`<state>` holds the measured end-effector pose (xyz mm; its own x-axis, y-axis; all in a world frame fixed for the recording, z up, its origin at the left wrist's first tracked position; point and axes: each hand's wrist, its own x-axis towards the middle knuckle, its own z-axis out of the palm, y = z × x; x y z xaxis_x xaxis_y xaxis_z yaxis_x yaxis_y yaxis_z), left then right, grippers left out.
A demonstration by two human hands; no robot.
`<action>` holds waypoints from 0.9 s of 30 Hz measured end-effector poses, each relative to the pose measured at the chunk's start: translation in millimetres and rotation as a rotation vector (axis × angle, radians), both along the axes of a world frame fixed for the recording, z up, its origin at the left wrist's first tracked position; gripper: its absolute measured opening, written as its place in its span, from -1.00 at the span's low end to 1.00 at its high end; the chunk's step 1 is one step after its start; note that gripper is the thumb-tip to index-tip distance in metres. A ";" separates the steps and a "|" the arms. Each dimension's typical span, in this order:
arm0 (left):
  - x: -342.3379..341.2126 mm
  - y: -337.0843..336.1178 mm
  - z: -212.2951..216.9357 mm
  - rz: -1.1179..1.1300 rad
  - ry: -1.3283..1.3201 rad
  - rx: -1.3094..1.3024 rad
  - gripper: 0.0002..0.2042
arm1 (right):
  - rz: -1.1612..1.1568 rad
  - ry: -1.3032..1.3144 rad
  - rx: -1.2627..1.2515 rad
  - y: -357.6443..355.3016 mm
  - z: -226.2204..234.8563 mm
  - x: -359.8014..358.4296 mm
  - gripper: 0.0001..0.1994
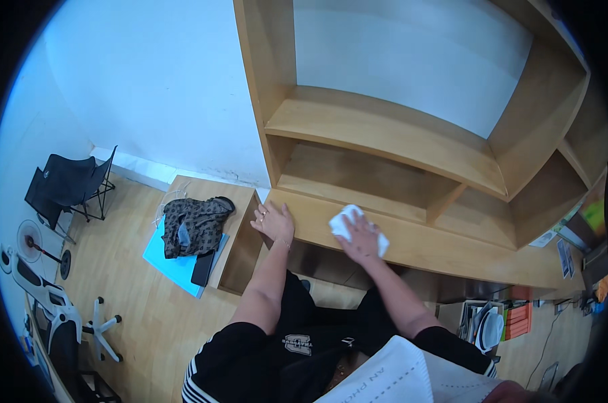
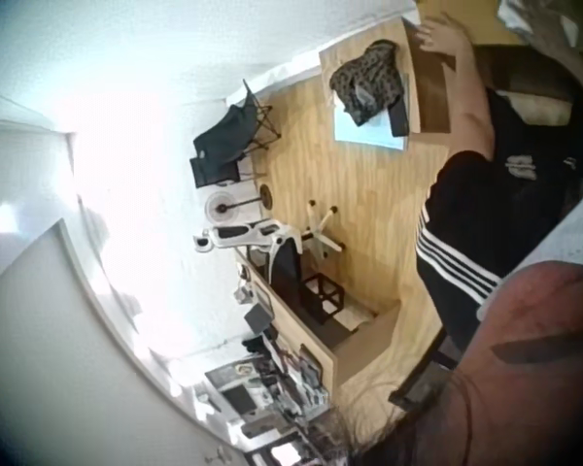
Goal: The person wipes a wooden shelf using a cloth, unfolds a white face mask, and wipes the wooden shelf again with the cloth.
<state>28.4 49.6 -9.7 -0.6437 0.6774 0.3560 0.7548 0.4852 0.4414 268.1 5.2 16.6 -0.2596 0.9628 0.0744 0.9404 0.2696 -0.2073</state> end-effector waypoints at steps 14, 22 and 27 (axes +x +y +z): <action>0.2 1.3 16.9 -0.034 0.005 -0.065 -0.49 | -0.058 0.119 0.258 -13.5 -20.9 84.6 -0.43; 11.1 11.5 2.9 0.118 -0.164 -0.172 -0.39 | -0.586 -0.127 0.310 -65.7 -38.4 323.7 -0.41; 14.6 19.5 4.1 0.092 -0.175 -0.202 -0.40 | -0.978 -0.224 0.148 -72.7 -43.3 427.1 -0.39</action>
<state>43.1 69.0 -5.6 -0.7453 0.6595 0.0976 0.6244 0.6393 0.4488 695.2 -67.4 -26.7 0.6154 0.7455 0.2561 0.7753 -0.6310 -0.0262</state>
